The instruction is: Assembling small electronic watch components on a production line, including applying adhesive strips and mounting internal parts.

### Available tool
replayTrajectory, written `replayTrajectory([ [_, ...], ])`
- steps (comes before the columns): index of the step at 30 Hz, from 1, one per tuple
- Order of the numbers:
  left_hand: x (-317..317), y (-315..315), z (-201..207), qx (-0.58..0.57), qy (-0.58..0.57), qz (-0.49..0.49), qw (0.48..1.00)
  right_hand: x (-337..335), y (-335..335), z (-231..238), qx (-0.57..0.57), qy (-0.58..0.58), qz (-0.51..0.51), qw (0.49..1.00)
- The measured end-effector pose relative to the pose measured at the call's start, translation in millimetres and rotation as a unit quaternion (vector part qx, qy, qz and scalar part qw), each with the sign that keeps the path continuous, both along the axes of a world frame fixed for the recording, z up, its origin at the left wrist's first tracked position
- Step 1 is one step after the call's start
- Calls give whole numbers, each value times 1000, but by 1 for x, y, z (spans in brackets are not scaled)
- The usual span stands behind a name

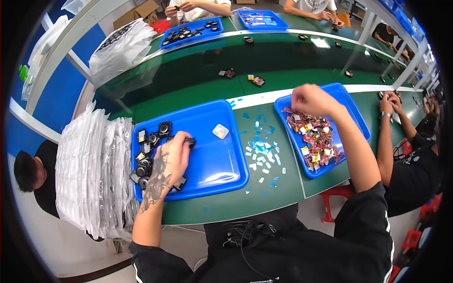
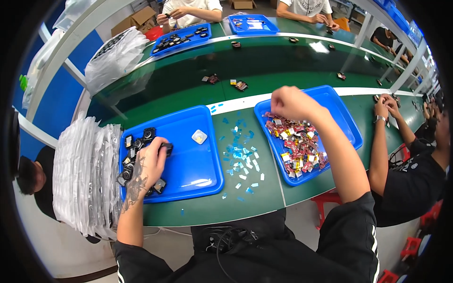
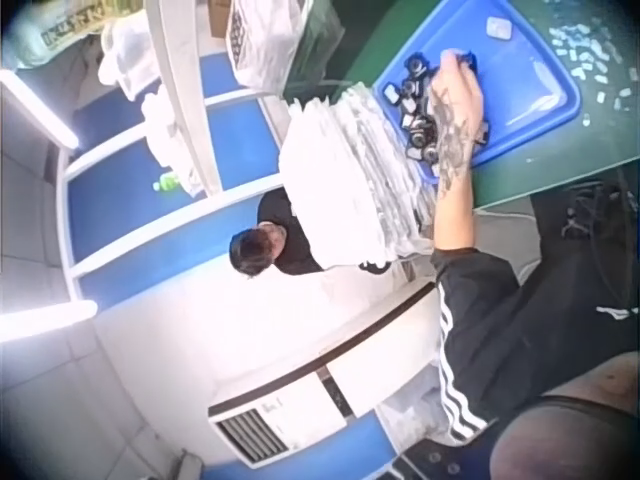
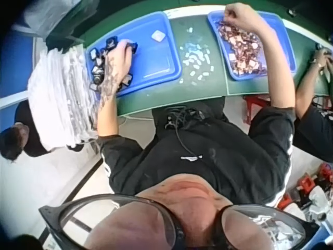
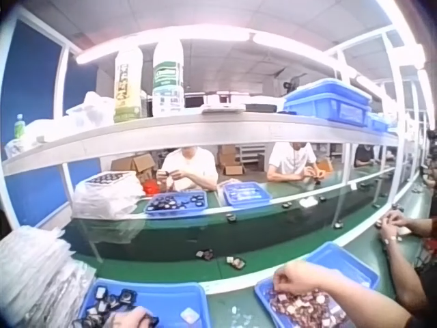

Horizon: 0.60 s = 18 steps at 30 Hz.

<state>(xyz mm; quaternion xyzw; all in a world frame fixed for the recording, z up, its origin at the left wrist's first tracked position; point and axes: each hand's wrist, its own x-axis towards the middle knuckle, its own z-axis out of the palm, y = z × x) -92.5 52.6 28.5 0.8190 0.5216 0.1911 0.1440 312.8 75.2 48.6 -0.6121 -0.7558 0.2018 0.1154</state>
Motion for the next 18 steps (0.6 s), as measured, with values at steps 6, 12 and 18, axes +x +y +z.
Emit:
replayTrajectory([
  [6, 73, -11, 6, -350, -501, -69, 789, -12, -20, -28, 115, -39, -74, 990],
  [12, 92, -11, -14, -408, -594, -71, 690, -11, -14, -45, 163, -81, -120, 976],
  [18, 84, -12, -32, -378, -587, -77, 712, -19, -49, -14, 208, 223, -208, 930],
])
